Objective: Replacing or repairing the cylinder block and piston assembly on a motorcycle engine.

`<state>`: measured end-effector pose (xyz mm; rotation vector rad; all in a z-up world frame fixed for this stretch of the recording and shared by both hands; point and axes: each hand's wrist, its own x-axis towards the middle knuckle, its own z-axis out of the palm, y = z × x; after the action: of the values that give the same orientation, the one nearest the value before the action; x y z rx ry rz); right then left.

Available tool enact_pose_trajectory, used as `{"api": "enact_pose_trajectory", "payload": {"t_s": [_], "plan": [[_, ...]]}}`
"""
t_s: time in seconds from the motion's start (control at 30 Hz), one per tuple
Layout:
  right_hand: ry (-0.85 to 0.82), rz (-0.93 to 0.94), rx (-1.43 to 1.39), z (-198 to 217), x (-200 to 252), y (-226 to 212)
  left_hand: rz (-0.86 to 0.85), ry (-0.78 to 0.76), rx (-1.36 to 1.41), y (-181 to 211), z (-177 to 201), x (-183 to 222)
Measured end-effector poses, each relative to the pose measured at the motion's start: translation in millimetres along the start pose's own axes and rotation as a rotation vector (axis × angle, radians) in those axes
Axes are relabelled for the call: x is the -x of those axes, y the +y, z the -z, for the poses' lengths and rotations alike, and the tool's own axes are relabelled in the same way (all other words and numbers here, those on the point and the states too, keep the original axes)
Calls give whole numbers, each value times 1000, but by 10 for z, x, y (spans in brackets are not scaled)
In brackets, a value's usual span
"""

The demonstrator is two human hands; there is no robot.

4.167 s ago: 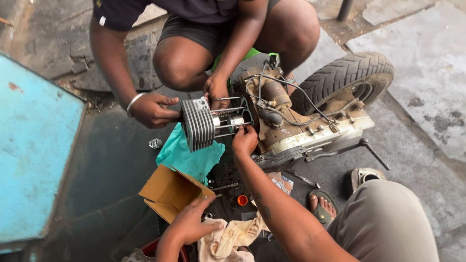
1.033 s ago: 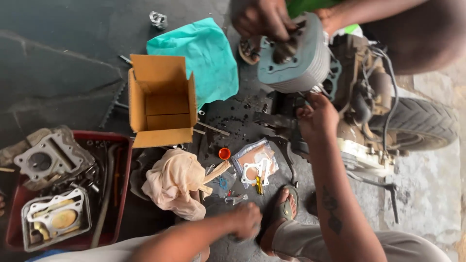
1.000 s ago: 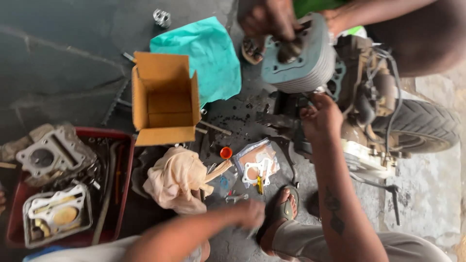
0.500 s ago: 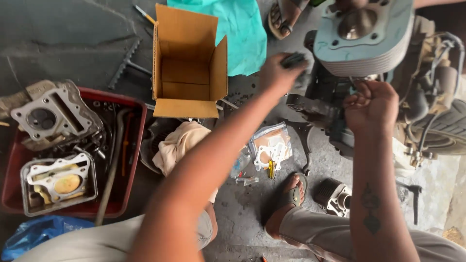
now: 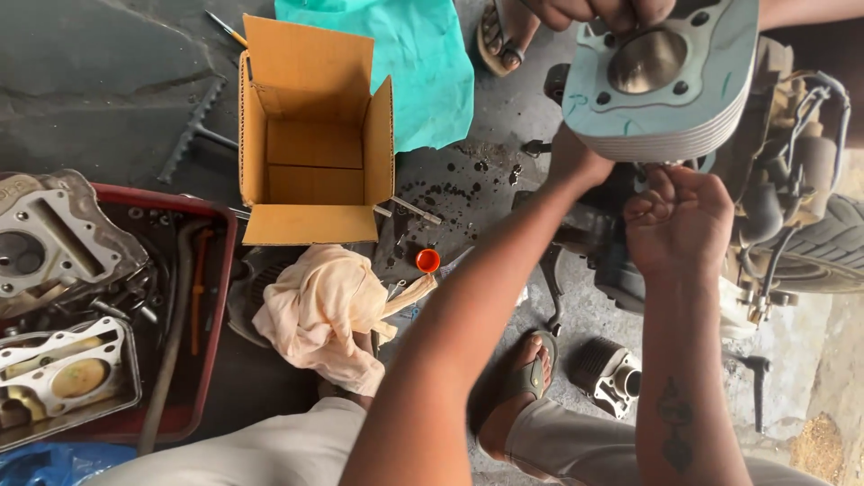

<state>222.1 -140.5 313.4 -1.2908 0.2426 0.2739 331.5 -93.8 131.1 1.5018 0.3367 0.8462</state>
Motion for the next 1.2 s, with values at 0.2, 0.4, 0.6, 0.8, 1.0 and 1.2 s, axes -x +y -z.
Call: {"api": "enact_pose_trajectory", "payload": {"t_s": [0.2,0.4,0.6,0.8,1.0,1.2], "plan": [[20,7,-10,47,-23,14,75,-159,126,175,174,19],[5,41,4,27,-22,28,-9,-236,-121,175,238,166],[-8,8,-34,125,-87,8,-170,-473,-92,452,779,179],[-50,-18,-9,119,-34,-22,112,-327,-179,180,577,175],[-68,-11,-4,25,42,-42,80,-175,40,109,391,-79],[-27,12,8,73,14,-41,256,-499,17,122,355,-261]]}}
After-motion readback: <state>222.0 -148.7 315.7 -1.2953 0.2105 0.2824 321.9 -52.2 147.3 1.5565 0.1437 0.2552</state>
